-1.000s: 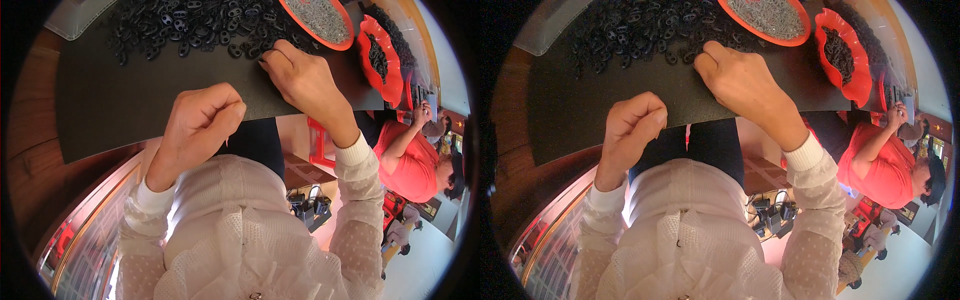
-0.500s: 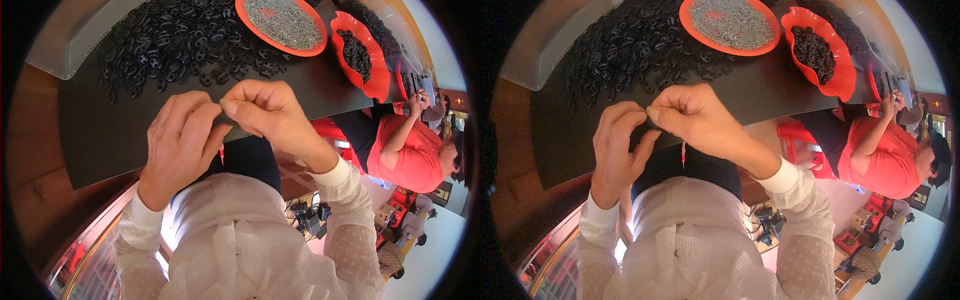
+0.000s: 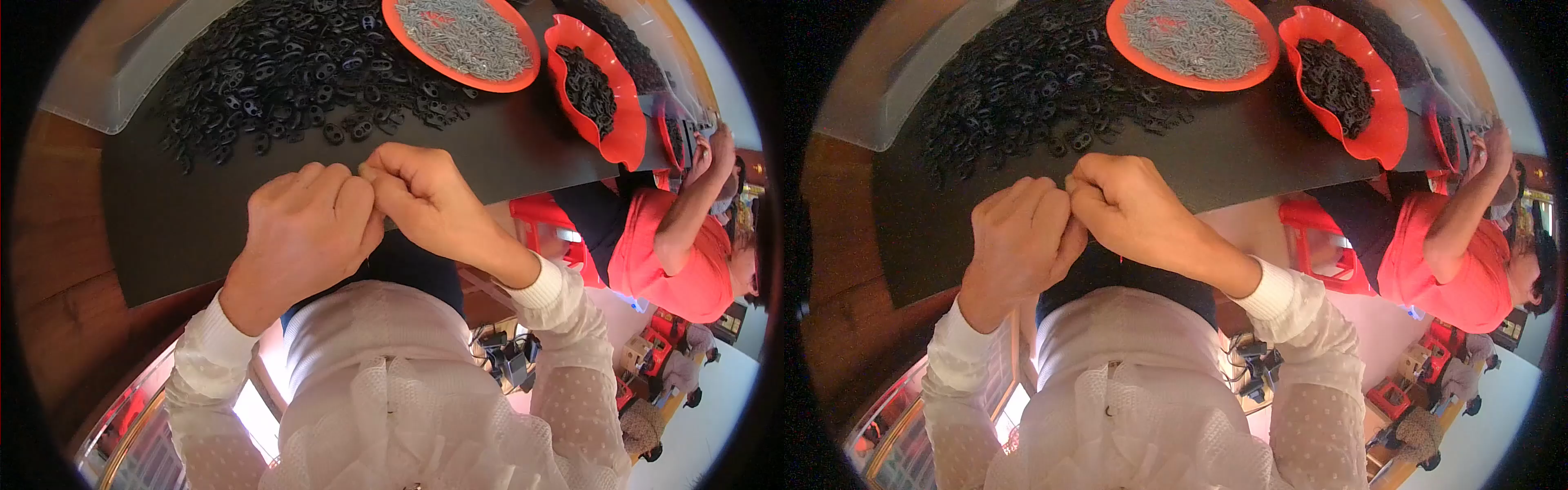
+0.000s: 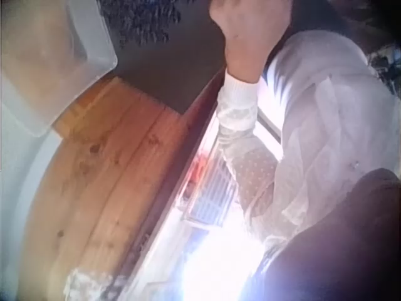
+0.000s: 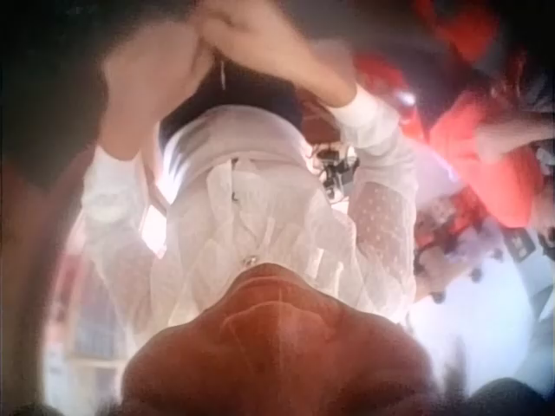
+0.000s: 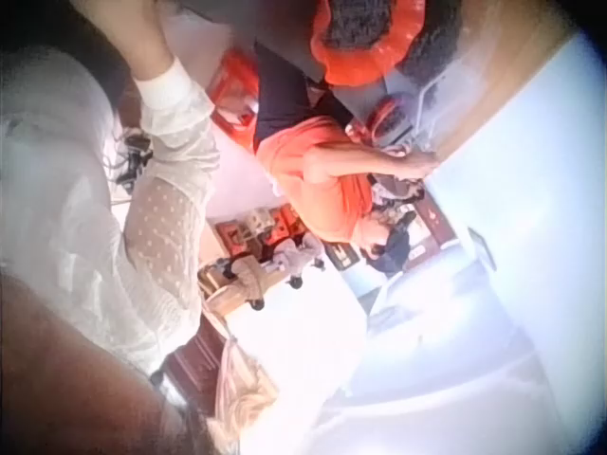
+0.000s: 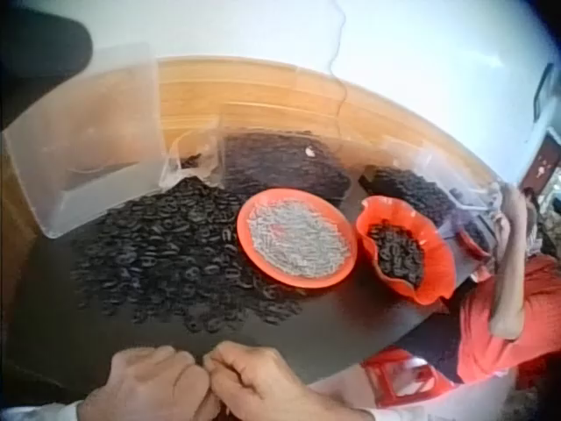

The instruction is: The person assembles plastic cord locks by picking up components and springs from the table and dishes, inserting the springs into the plastic pieces, and fitting the parts together by hand.

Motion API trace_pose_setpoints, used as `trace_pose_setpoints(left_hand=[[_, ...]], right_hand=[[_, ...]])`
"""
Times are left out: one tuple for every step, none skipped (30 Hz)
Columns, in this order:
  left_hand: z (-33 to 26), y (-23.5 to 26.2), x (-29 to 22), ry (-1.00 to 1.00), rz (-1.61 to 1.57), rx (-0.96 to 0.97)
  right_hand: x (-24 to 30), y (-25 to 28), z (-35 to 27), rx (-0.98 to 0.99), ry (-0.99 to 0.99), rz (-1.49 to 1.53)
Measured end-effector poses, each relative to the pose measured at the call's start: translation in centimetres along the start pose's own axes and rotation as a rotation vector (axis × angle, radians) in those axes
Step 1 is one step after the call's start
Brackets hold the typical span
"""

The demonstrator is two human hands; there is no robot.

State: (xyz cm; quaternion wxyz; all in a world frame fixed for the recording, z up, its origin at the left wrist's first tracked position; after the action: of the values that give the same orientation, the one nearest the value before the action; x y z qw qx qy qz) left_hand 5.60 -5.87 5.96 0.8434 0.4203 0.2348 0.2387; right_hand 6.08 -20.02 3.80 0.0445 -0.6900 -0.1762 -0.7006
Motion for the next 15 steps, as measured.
trace_pose_setpoints(left_hand=[[-0.1,-0.1,0.1,-0.003,0.014,0.010],[-0.1,-0.1,0.2,0.001,0.022,0.015],[0.0,0.0,0.4,0.019,-0.053,-0.021],[-0.1,0.1,0.7,0.039,-0.128,-0.060],[-0.3,0.2,0.7,0.043,-0.120,-0.059],[-0.8,0.3,1.1,0.246,-0.406,-0.042],[-1.2,0.1,1.2,0.450,-0.691,-0.024],[-1.4,0.0,0.8,0.454,-0.683,-0.025],[-1.7,-0.2,0.6,0.488,-0.810,-0.052],[-1.8,-0.3,0.5,0.516,-0.941,-0.079],[-2.0,-0.4,0.4,0.565,-0.972,-0.054],[-1.9,-0.3,0.3,0.564,-0.969,-0.057],[-1.8,-0.3,0.1,0.591,-0.971,-0.055],[-1.7,-0.3,0.1,0.617,-0.974,-0.053],[-1.7,-0.2,0.2,0.598,-0.967,-0.045]], right_hand=[[-0.1,0.0,0.1,-0.007,0.027,-0.053],[0.2,0.1,0.1,-0.001,0.030,-0.046],[0.7,0.3,0.1,0.011,0.023,-0.003],[1.0,0.2,0.2,0.024,0.016,0.036],[1.0,0.1,0.2,0.031,0.020,0.040],[1.3,0.0,0.2,0.014,0.119,0.005],[1.5,0.2,0.2,-0.003,0.219,-0.027],[1.4,0.3,0.3,0.003,0.223,-0.022],[1.5,0.4,0.5,0.021,0.299,-0.082],[1.7,0.5,0.6,0.035,0.374,-0.146],[1.7,0.6,0.7,0.037,0.378,-0.146],[2.0,0.6,0.5,0.007,0.454,-0.247],[2.3,0.6,0.4,-0.022,0.530,-0.346],[2.5,0.6,0.3,-0.020,0.534,-0.344],[2.9,0.5,0.2,-0.017,0.544,-0.409]])
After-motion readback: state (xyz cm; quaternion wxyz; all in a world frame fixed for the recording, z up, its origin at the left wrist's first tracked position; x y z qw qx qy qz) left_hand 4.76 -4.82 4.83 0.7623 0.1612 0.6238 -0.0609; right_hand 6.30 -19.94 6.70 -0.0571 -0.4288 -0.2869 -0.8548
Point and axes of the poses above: each hand's wrist, its own z-axis towards the middle knuckle, its own y-axis out of the back of the hand, x = y × z, the point moved 3 cm from there along z, towards the middle knuckle, and after that the axes turned 2 degrees about z, right-handed, at the moved point
